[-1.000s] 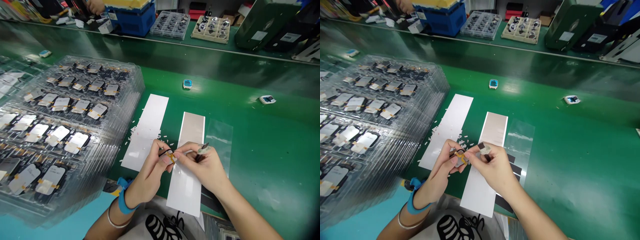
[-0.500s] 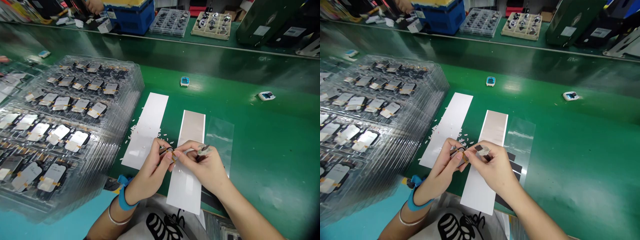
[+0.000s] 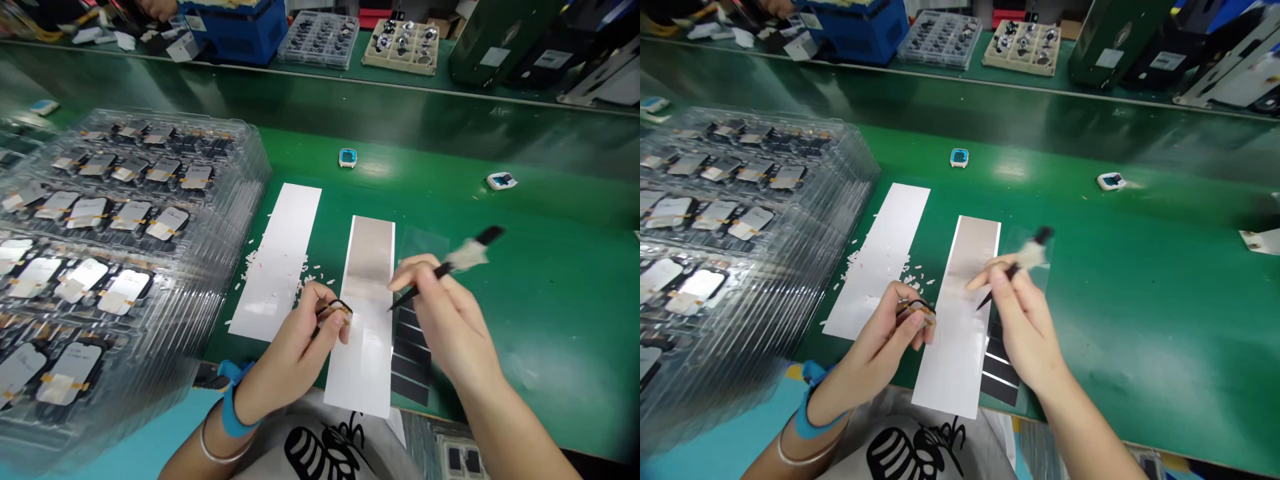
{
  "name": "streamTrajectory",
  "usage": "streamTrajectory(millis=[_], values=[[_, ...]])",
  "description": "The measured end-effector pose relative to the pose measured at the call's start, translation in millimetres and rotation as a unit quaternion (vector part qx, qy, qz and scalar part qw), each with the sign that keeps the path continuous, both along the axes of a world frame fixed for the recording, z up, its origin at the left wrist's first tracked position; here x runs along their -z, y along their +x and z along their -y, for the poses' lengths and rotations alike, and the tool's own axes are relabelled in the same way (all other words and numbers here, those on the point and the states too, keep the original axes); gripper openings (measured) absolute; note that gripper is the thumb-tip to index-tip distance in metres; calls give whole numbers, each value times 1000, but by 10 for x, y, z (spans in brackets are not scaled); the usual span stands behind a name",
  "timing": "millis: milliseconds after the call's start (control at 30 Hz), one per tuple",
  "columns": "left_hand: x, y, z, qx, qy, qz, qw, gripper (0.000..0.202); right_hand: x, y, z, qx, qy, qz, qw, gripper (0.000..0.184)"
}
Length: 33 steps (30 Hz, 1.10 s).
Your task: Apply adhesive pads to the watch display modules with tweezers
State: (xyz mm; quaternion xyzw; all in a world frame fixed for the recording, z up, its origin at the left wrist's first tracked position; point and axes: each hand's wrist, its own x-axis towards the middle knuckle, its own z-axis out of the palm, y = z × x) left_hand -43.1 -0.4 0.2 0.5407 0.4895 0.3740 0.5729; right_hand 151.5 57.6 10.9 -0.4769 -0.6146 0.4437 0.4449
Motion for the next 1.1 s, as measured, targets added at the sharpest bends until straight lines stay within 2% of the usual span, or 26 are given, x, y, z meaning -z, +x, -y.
streamTrajectory(millis=[100, 233, 367, 500, 667, 733, 800, 867, 933, 1000, 1100], values=[[-75, 72, 5, 56, 85, -132, 986, 11, 77, 171, 36, 77, 22, 25, 997, 35], [-96, 182, -21, 131, 224, -267, 928, 8, 263, 212, 111, 85, -6, -21, 996, 15], [-62, 223, -40, 183, 283, -347, 875, 7, 393, 150, 165, 102, -6, -36, 994, 9], [-42, 225, -44, 195, 316, -376, 849, 7, 390, 88, 155, 115, -16, -36, 993, 10], [-43, 237, -50, 187, 295, -359, 866, 8, 334, 95, 96, 107, -40, -83, 990, 17], [-47, 241, -50, 178, 275, -334, 884, 9, 305, 132, 101, 110, -36, -111, 987, 17], [-51, 241, -44, 138, 237, -285, 919, 7, 257, 162, 146, 130, -18, -138, 982, 16], [-55, 242, -35, 65, 161, -195, 965, 4, 190, 153, 229, 159, 5, -168, 973, 15], [-61, 249, -27, -2, 56, -70, 996, 7, 119, 86, 334, 181, 30, -187, 965, 15], [-71, 269, -24, -24, -30, 50, 998, 11, 67, -24, 431, 192, 58, -191, 961, 14], [-84, 318, -28, -21, -75, 168, 983, 13, 50, -183, 513, 187, 80, -208, 957, 14]])
